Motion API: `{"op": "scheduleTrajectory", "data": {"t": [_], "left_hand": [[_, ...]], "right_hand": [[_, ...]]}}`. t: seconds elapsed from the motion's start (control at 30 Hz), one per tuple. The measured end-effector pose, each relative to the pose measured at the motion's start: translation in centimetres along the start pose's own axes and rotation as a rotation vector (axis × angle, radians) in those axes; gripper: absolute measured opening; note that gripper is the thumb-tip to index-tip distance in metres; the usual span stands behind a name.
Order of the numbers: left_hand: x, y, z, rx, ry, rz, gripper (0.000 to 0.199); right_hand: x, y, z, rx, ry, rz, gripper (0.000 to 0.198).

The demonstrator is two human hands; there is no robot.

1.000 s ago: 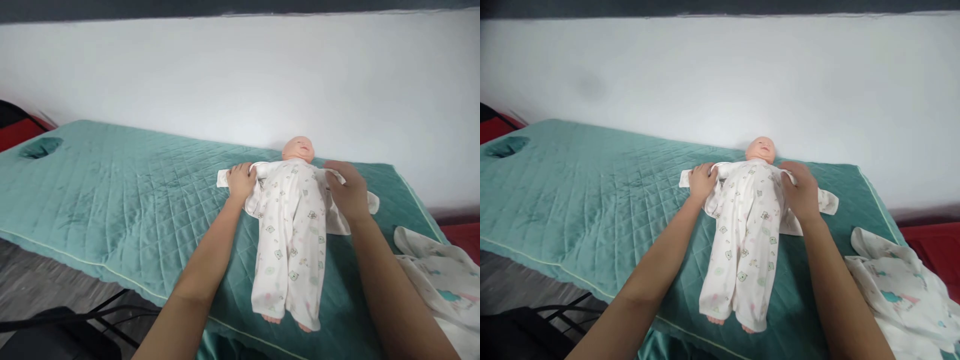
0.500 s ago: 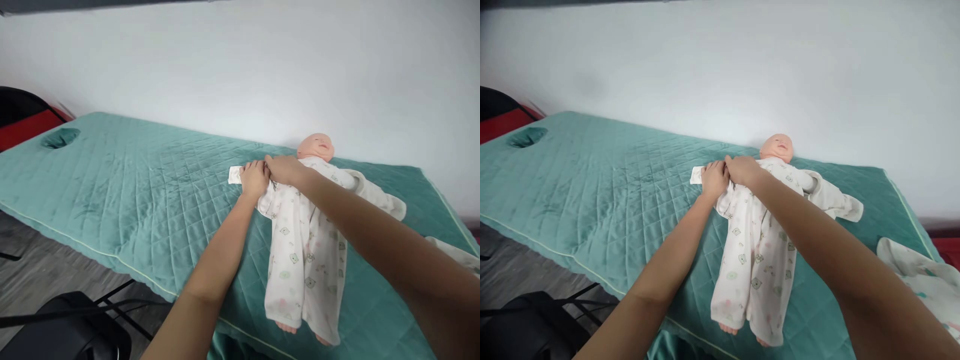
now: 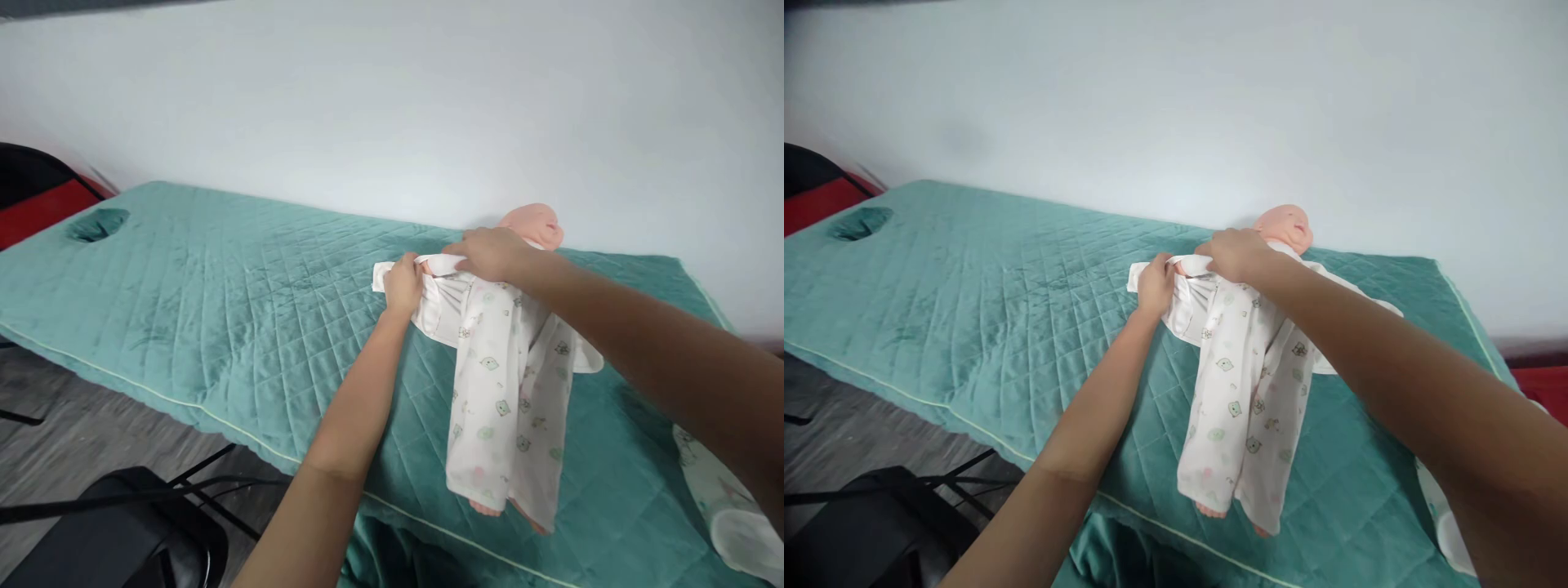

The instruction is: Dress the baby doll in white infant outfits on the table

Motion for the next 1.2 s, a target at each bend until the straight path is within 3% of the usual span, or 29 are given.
{"op": "scheduleTrajectory", "data": {"t": [0.23, 0.37, 0.5, 0.6, 0.7, 0.77, 0.87, 0.93, 1.0, 1.07, 1.2], "left_hand": [[0.4, 0.4, -0.5, 0.033, 0.016, 0.021, 0.043], [0.6, -0.3, 0.2, -0.010, -0.011, 0.065, 0.050], [1.4, -1.3, 2.6, -0.218, 0.257, 0.143, 0.059], [1.7, -0.9, 3.4, -0.292, 0.375, 0.025, 0.056], [1.5, -0.6, 3.0, -0.321, 0.307, -0.027, 0.050], [1.3, -0.6, 2.6, -0.322, 0.265, -0.009, 0.047], [1.1, -0.9, 2.1, -0.307, 0.222, 0.014, 0.046], [1.1, -1.2, 1.9, -0.313, 0.182, 0.023, 0.046], [1.3, -1.5, 1.8, -0.329, 0.144, 0.023, 0.049], [1.8, -1.9, 2.0, -0.343, 0.126, 0.020, 0.054], [3.3, -3.3, 4.1, -0.361, 0.194, 0.077, 0.062]], "right_hand": [[2.2, -0.8, 2.2, -0.005, 0.060, 0.073, 0.044], [2.3, -0.7, 2.1, -0.091, 0.071, 0.080, 0.048], [0.6, 0.0, 0.7, -0.124, 0.042, 0.074, 0.051], [0.0, 0.3, 0.0, -0.124, 0.009, 0.074, 0.049], [1.6, 0.2, 0.5, -0.246, 0.017, 0.184, 0.046], [4.3, 0.6, 1.7, -0.364, 0.053, 0.367, 0.043], [9.7, 3.4, 4.7, -0.474, 0.247, 0.733, 0.042], [13.1, 6.9, 6.9, -0.496, 0.450, 0.868, 0.043], [15.0, 10.1, 8.2, -0.444, 0.574, 0.867, 0.045], [15.5, 12.0, 8.4, -0.390, 0.552, 0.825, 0.047], [14.5, 12.2, 7.6, -0.337, 0.518, 0.754, 0.051]]}}
Point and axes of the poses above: each hand's wrist, its own x-axis away from the middle knuckle, its own y-axis out of the palm, z = x × y, the point moved 4 cm from there along -x, towards the middle knuckle, and after that the axes turned 5 degrees about -y, right-handed, at the moved point
